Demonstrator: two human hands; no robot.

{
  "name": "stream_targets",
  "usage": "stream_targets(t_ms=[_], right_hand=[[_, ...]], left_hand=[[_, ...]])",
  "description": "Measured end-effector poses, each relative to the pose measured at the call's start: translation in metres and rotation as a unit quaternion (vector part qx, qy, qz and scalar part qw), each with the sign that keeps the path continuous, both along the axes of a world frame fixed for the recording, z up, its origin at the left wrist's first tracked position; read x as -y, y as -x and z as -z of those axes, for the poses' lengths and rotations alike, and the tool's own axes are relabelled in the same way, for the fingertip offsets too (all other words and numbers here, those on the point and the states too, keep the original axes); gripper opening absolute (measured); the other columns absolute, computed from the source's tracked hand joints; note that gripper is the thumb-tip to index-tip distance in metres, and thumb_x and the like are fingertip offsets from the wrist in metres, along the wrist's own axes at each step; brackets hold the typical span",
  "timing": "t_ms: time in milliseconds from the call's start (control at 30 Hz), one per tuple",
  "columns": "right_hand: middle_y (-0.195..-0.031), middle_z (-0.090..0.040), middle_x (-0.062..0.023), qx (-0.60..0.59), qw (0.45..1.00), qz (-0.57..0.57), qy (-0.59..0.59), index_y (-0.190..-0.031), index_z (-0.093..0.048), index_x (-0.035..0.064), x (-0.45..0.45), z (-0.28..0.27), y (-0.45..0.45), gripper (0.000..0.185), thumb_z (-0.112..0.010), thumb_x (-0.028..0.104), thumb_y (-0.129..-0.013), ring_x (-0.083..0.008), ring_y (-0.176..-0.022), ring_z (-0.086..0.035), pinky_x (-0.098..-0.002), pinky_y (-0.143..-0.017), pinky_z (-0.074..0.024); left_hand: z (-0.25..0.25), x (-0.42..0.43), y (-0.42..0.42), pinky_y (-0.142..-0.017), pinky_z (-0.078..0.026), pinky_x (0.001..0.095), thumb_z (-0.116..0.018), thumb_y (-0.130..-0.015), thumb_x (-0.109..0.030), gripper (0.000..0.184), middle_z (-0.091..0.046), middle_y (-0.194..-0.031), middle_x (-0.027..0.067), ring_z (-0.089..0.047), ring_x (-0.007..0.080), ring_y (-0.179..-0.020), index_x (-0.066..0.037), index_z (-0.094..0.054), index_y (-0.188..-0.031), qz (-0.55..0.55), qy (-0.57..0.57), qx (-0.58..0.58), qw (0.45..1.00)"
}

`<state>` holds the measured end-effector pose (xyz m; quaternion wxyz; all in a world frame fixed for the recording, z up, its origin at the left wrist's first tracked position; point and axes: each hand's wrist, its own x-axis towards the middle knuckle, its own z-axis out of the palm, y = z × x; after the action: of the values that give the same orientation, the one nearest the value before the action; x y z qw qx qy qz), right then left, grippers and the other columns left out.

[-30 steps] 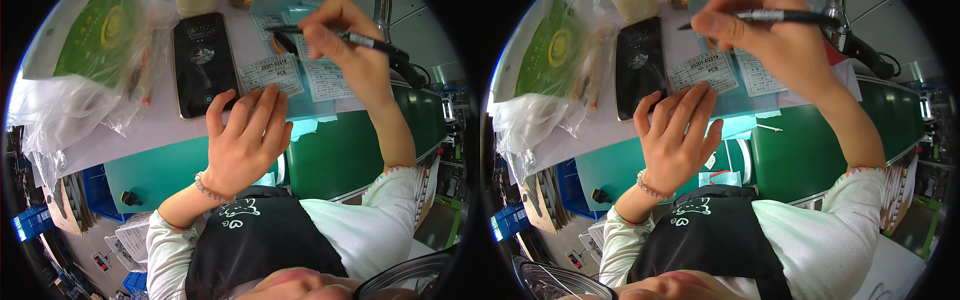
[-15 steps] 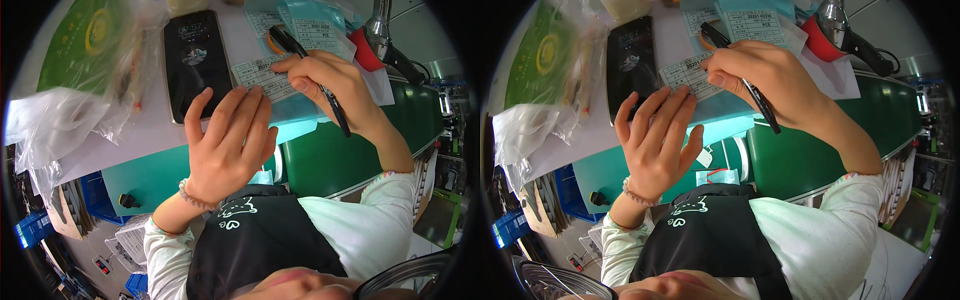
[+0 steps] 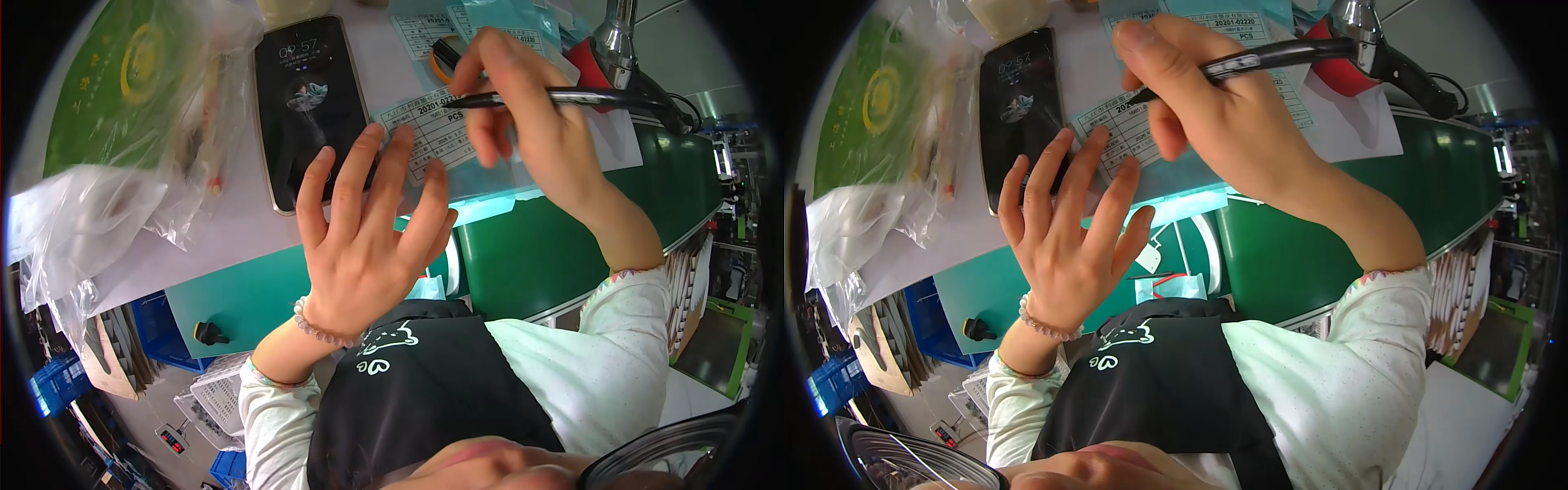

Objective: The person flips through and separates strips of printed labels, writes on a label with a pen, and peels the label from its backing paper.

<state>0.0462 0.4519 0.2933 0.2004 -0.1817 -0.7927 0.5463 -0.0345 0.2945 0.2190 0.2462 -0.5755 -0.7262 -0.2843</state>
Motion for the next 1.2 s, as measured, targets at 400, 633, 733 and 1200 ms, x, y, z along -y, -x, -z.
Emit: stream_targets(t_ms=[400, 633, 733, 1200], right_hand=[[-0.068, -0.05, 0.0011, -0.011, 0.999, 0.006, 0.03, -0.09, -0.05, 0.0052, -0.015, 0.032, -0.003, 0.016, -0.063, 0.005, -0.082, -0.0054, -0.056, -0.046, -0.0207, -0.049, -0.0378], [-0.063, -0.038, 0.0034, -0.056, 0.997, 0.047, 0.005, -0.082, -0.048, 0.0073, -0.036, 0.054, 0.014, 0.015, -0.058, 0.015, -0.09, -0.0063, -0.055, -0.034, -0.0224, -0.051, -0.0263], [-0.063, -0.038, 0.0034, -0.072, 0.997, 0.031, 0.005, -0.082, -0.048, 0.0072, -0.019, 0.065, 0.037, 0.015, -0.059, 0.014, -0.09, -0.006, -0.055, -0.034, -0.0223, -0.051, -0.0263], [-0.062, -0.037, 0.0035, -0.078, 0.996, 0.034, 0.01, -0.081, -0.048, 0.0069, -0.017, 0.076, 0.04, 0.015, -0.06, 0.01, -0.09, -0.005, -0.054, -0.035, -0.0218, -0.049, -0.0262]], left_hand=[[0.015, -0.004, 0.001, -0.095, -0.041, 0.0452, -0.066, -0.068, -0.02, 0.024, -0.061, -0.114, 0.01, -0.056, 0.0274, -0.107, -0.012, -0.062, -0.091, 0.027, -0.111, 0.035, 0.993], [0.033, -0.02, 0.007, -0.094, -0.036, 0.0627, -0.058, -0.078, -0.018, 0.014, -0.06, -0.073, 0.0195, -0.057, 0.0389, -0.085, -0.004, -0.056, -0.077, 0.099, -0.239, -0.055, 0.964], [0.033, -0.016, 0.009, -0.094, -0.036, 0.0633, -0.059, -0.074, -0.019, 0.015, -0.06, -0.065, 0.019, -0.058, 0.0396, -0.082, -0.004, -0.058, -0.07, 0.117, -0.257, -0.04, 0.958], [0.038, -0.024, 0.008, -0.096, -0.035, 0.0628, -0.065, -0.064, -0.028, 0.023, -0.06, -0.06, 0.0158, -0.057, 0.0396, -0.079, -0.007, -0.06, -0.058, 0.091, -0.28, -0.064, 0.954]])
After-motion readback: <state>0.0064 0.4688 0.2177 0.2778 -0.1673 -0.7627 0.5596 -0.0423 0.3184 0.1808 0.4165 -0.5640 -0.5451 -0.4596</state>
